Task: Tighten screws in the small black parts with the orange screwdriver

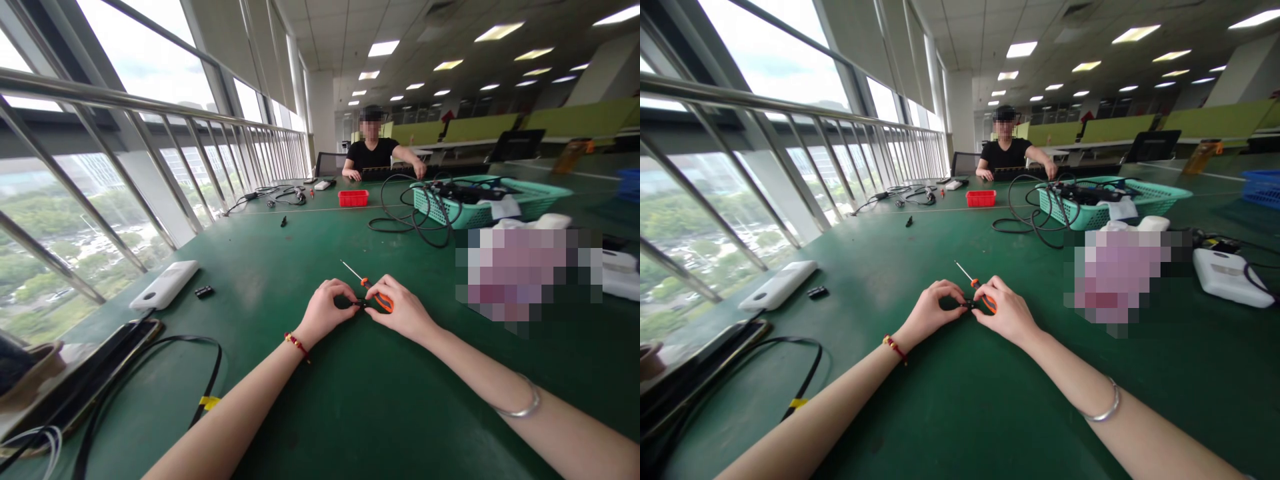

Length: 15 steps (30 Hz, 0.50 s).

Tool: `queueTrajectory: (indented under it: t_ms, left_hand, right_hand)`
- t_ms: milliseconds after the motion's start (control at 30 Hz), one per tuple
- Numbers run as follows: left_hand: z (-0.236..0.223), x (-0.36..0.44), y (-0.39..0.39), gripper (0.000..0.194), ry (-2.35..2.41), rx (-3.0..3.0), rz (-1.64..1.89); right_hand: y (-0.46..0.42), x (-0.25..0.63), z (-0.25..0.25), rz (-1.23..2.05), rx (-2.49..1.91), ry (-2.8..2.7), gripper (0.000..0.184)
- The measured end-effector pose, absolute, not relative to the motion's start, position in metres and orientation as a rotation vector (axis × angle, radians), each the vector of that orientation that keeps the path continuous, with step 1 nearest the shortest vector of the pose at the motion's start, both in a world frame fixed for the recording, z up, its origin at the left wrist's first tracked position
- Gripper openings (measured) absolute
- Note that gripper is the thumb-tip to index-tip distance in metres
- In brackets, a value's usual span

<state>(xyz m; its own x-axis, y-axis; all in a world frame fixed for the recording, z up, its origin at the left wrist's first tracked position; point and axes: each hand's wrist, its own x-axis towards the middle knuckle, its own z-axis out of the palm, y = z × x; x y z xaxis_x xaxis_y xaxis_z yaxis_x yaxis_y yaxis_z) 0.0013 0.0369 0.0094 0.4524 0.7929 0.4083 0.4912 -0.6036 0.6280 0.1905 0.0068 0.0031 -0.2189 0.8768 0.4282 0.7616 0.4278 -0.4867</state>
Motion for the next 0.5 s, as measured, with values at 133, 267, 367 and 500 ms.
queueTrajectory:
  t_ms: [133,267,367,500]
  left_hand:
    - [0.009,0.0008,0.0369,0.006,1.045,2.276,0.98]
    - [0.0107,0.0018,0.0346,0.006,1.051,2.343,0.947]
    - [0.0117,0.0026,0.0322,0.007,1.064,2.408,0.935]
    - [0.0103,0.0025,0.0315,0.007,1.079,2.432,0.942]
  right_hand:
    - [0.0074,0.1917,0.0023,0.219,-1.348,-2.058,0.009]
    - [0.0084,0.1923,-0.0001,0.2,-1.324,-2.084,0.01]
    - [0.0082,0.1918,-0.0008,0.177,-1.334,-2.077,0.01]
    - [0.0074,0.191,0.0,0.174,-1.368,-2.079,0.008]
